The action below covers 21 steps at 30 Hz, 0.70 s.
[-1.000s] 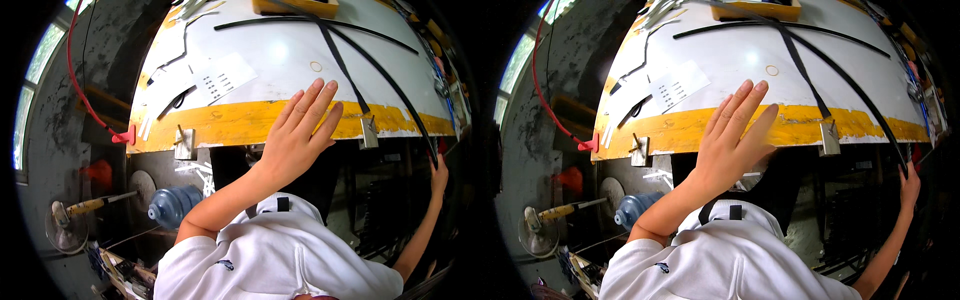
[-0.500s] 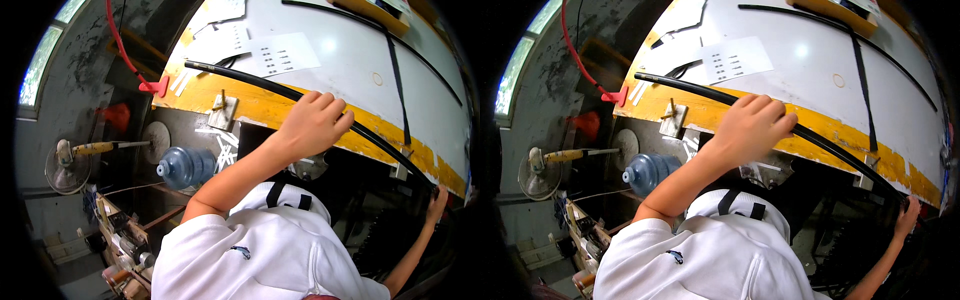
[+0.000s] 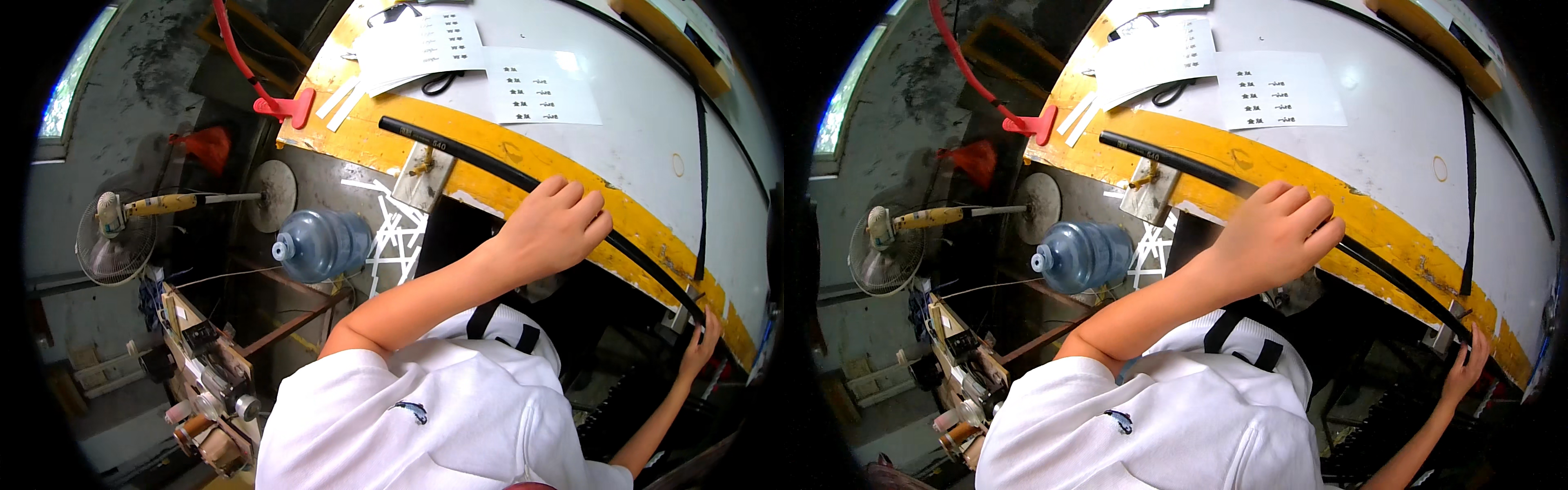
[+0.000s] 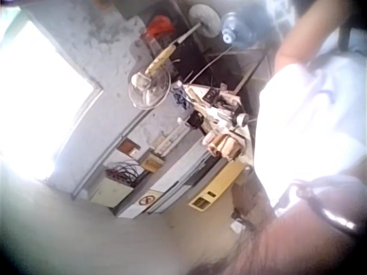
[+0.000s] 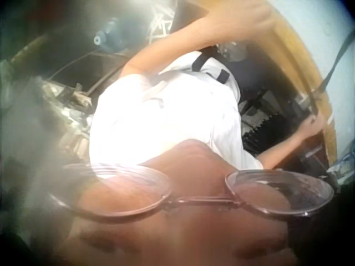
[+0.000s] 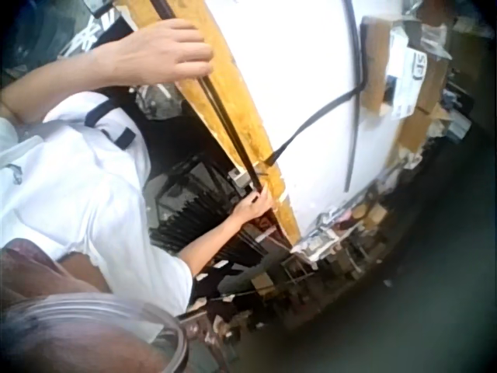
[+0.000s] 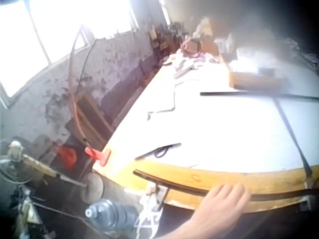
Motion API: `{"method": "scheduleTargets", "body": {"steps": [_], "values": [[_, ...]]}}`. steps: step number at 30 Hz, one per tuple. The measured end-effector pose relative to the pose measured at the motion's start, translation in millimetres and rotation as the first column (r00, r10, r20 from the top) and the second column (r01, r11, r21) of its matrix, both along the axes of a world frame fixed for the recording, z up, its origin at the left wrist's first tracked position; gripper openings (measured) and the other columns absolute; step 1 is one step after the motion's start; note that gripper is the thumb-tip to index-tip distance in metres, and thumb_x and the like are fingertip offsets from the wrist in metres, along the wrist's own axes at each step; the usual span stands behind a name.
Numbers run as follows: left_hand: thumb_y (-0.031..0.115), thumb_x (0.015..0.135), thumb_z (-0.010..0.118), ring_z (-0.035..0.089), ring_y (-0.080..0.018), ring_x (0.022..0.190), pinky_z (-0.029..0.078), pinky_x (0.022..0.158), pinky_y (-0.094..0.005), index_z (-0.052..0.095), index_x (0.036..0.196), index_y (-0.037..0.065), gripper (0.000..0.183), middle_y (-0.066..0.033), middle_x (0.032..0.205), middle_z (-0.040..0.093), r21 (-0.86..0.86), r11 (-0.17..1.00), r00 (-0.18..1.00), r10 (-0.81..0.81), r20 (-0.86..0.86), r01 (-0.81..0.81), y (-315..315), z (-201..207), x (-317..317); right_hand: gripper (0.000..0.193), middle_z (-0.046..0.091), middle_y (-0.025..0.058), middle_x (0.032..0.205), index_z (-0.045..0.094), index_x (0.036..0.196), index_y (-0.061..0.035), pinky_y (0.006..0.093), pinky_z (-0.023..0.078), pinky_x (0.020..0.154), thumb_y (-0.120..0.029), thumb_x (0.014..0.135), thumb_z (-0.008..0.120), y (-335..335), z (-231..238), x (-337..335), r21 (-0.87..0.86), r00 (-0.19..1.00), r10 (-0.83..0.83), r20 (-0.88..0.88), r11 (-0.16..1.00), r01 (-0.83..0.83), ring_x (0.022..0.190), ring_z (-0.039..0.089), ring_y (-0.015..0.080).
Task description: The person picks up a small adhesive sticker from a sheet, aligns it with a specific section on a black rod held in a clamp, and presses it down to secure it. The person repeats this for several rods, moving each finished rod to a stack on the workbench.
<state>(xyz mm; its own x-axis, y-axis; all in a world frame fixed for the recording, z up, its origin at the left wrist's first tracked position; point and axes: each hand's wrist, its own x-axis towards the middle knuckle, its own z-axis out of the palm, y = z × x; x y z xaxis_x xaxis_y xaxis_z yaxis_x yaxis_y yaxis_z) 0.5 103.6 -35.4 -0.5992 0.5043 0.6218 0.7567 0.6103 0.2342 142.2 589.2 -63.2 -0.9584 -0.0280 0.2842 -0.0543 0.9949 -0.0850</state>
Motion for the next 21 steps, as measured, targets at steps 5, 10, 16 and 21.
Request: {"method": "scheduleTargets", "body": {"steps": [5, 10, 16, 21], "values": [[0.01, 0.069, 0.061, 0.053, -0.0192, 0.075, 0.042, 0.065, -0.0305, 0.058, 0.087, 0.007, 0.018, -0.0033, 0.08, 0.051, -0.001, 1.0, 1.0, -0.001, 0.028, 0.002, -10, 2, 7, 0.032, 0.056, 0.0099, 0.127, 0.055, 0.13, -0.0098, 0.0412, 0.036, 0.103, -0.011, 0.099, 0.047, -5, 7, -3, 0.103, 0.999, -0.012, 0.039, 0.995, 0.008, 0.119, 0.05, 0.0297], [0.01, 0.069, 0.061, 0.053, -0.0198, 0.073, 0.043, 0.066, -0.0308, 0.058, 0.086, 0.005, 0.018, -0.0035, 0.078, 0.051, 0.089, 0.996, 1.0, 0.02, 0.012, -0.021, -6, -17, 5, 0.033, 0.058, 0.0097, 0.126, 0.056, 0.129, -0.0102, 0.0434, 0.038, 0.103, -0.008, 0.097, 0.051, -9, 5, -4, 0.166, 0.999, -0.053, 0.004, 0.985, 0.052, 0.12, 0.051, 0.0298], [0.01, 0.07, 0.06, 0.054, -0.0213, 0.076, 0.045, 0.071, -0.0323, 0.061, 0.091, 0.003, 0.023, -0.0055, 0.08, 0.053, 0.048, 0.999, 0.995, 0.001, 0.104, -0.006, -15, -16, 1, 0.034, 0.057, 0.0092, 0.128, 0.057, 0.126, -0.0074, 0.0447, 0.038, 0.105, -0.003, 0.093, 0.055, 12, -5, 3, 0.205, 0.994, -0.097, -0.047, 0.973, 0.104, 0.122, 0.05, 0.0293], [0.011, 0.068, 0.061, 0.055, -0.0228, 0.08, 0.045, 0.073, -0.0331, 0.061, 0.091, 0.003, 0.024, -0.0072, 0.084, 0.055, 0.067, 0.998, 0.986, -0.023, 0.162, 0.013, -19, -20, 3, 0.038, 0.056, 0.0112, 0.128, 0.055, 0.126, -0.0053, 0.0421, 0.037, 0.104, 0.001, 0.089, 0.054, -18, 9, -5, 0.23, 0.998, -0.06, 0.01, 0.972, 0.056, 0.123, 0.049, 0.0308]]}}
